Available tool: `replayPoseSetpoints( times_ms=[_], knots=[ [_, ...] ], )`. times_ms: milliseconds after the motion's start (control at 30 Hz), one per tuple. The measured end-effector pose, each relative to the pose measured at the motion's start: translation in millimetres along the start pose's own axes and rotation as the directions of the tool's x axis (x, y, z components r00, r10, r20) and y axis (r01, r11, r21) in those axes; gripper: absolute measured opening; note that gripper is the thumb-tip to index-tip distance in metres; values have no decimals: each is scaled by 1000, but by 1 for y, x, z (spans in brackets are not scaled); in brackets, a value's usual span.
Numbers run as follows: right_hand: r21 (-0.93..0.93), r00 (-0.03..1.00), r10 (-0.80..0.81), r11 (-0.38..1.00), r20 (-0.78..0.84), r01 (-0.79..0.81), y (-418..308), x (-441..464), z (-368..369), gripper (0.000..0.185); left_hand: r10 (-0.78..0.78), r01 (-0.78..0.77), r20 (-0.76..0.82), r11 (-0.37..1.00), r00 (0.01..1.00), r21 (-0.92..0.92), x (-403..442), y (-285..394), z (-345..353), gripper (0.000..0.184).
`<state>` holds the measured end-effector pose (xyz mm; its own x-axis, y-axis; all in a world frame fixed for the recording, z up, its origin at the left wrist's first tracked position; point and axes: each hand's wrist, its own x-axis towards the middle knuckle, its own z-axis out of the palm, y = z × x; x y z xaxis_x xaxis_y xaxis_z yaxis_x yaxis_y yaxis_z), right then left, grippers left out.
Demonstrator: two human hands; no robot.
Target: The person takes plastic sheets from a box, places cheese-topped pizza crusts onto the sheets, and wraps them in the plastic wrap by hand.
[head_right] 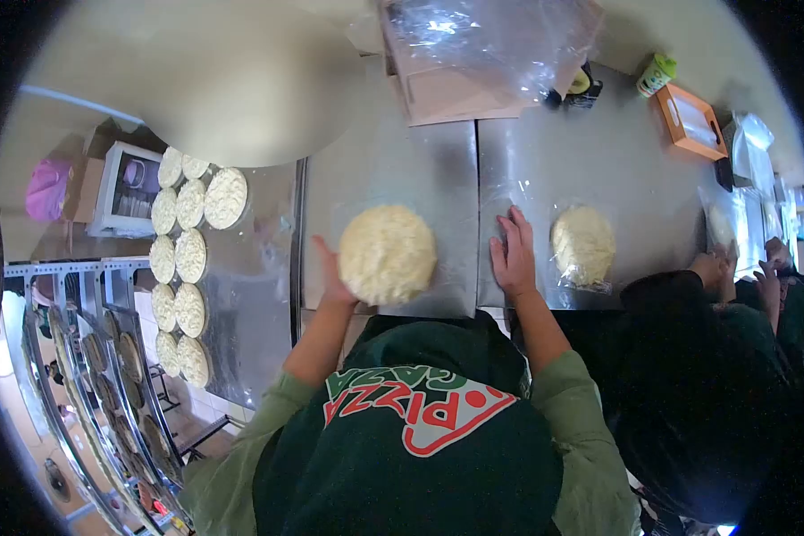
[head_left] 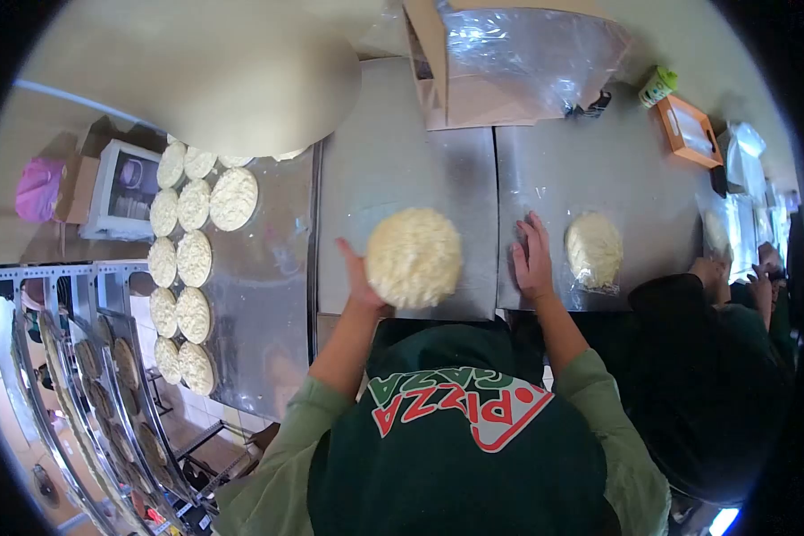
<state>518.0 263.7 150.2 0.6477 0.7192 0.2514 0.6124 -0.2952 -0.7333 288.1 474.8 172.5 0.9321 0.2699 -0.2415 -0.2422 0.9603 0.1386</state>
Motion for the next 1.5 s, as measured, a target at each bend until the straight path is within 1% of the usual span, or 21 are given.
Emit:
replayPoseSetpoints(
  times_ms=[33,133,233,333,433,533,567,633,733,833,933,1000,1033,1100,1133,1167,1233,1267,1333,1467,1500],
  knots=[
    [80,999,26,996,-25,-24,2,1,-1,35,-87,87,4,996,996,-14,23,-12,-3,109],
    [122,999,47,992,-10,-45,-5,3,-5,26,-74,88,-285,996,956,35,63,-35,20,115],
    [20,1000,-3,1000,-29,3,5,2,-3,21,-99,117,-199,989,975,85,74,-44,23,108],
    [-3,997,28,1000,-65,-28,4,3,0,18,21,122,-454,951,891,283,77,-44,21,93],
    [-138,989,36,989,-142,-56,-9,4,6,20,277,118,-515,784,811,609,59,-19,-9,70],
    [-109,995,-13,994,-103,1,-58,5,15,23,565,84,-331,418,756,904,43,14,-13,53],
    [-46,993,-75,996,96,80,-74,4,33,26,697,105,-108,47,709,993,43,26,-16,48],
    [67,901,-231,973,367,222,-114,-1,74,31,658,202,406,-648,635,734,49,48,-23,39],
    [-23,711,-390,868,586,495,-148,-23,144,33,577,432,119,-718,808,547,44,70,-14,34],
    [-120,705,-413,811,576,573,-150,-27,174,29,432,312,70,-745,899,589,51,85,-26,31],
    [-55,708,-398,851,583,523,-150,-25,172,19,305,329,-210,-420,929,846,50,108,-20,32],
    [114,854,-159,987,495,117,-162,-32,149,13,255,411,-399,7,881,912,42,115,5,28],
    [211,884,-20,973,468,-90,-164,-38,139,10,200,436,-479,224,855,872,41,116,14,26],
    [578,873,368,654,321,-488,-154,-53,124,12,319,280,-345,234,883,931,38,97,16,29],
    [697,821,501,486,274,-528,-149,-60,112,14,376,199,-274,226,885,954,32,79,11,30],
    [800,741,625,301,246,-520,-142,-65,100,18,429,117,-200,211,881,970,28,59,7,31],
    [784,606,749,197,268,-589,-124,-74,87,20,519,-40,-55,170,853,985,25,25,5,34],
    [776,527,803,137,277,-616,-117,-78,84,21,443,-133,185,-145,877,980,28,13,6,40],
    [752,511,792,103,334,-651,-108,-76,77,21,86,-360,539,-655,838,665,36,-10,18,50],
    [630,504,768,172,395,-757,-89,-70,48,19,19,-160,387,-891,922,426,50,-38,34,58],
    [589,605,774,404,189,-700,-76,-67,38,20,31,-133,379,-907,925,400,52,-40,41,59]
  ],
)
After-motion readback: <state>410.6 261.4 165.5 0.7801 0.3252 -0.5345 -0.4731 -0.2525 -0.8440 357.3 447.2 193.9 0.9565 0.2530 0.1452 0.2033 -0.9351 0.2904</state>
